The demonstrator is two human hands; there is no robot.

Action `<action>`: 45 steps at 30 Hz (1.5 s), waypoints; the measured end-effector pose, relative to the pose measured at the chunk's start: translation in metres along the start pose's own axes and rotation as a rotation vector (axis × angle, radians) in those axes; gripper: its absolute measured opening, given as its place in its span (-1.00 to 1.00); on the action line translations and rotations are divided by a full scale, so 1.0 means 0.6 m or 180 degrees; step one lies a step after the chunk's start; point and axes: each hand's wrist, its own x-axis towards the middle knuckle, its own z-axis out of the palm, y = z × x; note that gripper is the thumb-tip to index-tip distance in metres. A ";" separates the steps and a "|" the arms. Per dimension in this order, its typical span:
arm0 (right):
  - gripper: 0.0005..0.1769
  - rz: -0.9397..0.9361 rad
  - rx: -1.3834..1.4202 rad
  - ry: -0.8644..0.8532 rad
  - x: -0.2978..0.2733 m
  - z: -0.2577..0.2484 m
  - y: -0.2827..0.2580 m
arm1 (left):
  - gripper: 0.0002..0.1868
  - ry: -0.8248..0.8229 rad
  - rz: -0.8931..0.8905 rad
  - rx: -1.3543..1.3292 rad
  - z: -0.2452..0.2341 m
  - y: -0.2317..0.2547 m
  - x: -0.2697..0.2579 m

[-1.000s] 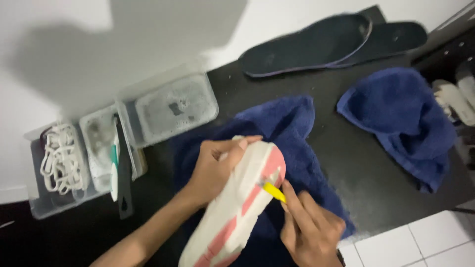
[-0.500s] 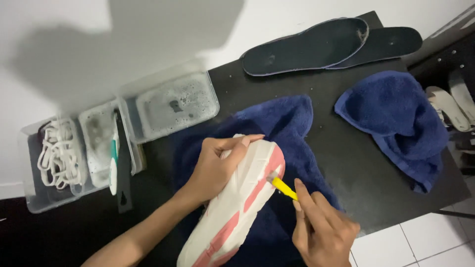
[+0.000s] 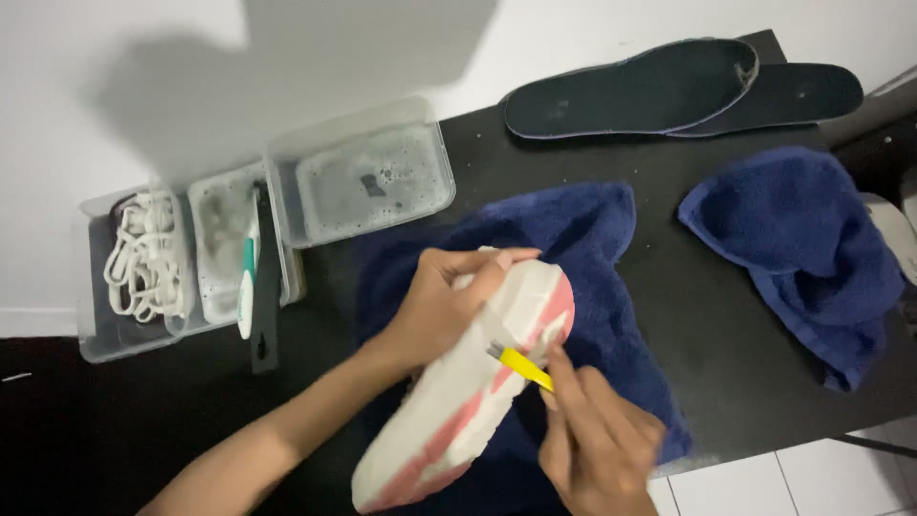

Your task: Cleaning the interior and exterior of a white sneaker using a small brush and soapy water at a cleaning station.

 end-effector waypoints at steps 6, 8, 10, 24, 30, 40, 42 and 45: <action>-0.68 -0.0167 -0.0143 -0.0065 -0.042 0.004 0.016 | -0.65 -0.0040 -0.0238 -0.0694 -0.008 0.000 0.004; -0.71 0.0117 -0.0433 -0.0233 -0.046 -0.008 0.009 | -0.61 -0.0072 -0.0344 -0.0670 -0.011 0.006 0.001; -0.73 -0.0027 -0.0341 -0.0111 -0.014 -0.003 -0.007 | -0.63 -0.0019 -0.0175 -0.0632 -0.008 -0.011 0.006; -0.73 -0.0126 -0.0161 0.0064 0.024 0.006 -0.025 | -0.62 -0.0090 -0.0075 -0.0565 -0.014 -0.023 0.006; -0.79 -0.0219 -0.0698 -0.0007 -0.024 0.009 0.004 | -0.62 -0.0214 -0.0301 -0.0668 -0.019 -0.003 0.005; -0.75 -0.0171 -0.0419 0.0078 0.030 0.008 -0.007 | -0.58 -0.0183 -0.0309 -0.0695 -0.017 -0.012 0.015; -0.73 -0.0342 -0.0417 0.0053 0.027 0.013 -0.002 | -0.57 -0.0182 -0.0436 -0.0814 -0.013 -0.014 0.016; -0.74 -0.0252 -0.0478 0.0032 0.006 0.006 0.008 | -0.64 -0.0149 -0.0166 -0.0726 -0.008 -0.016 0.018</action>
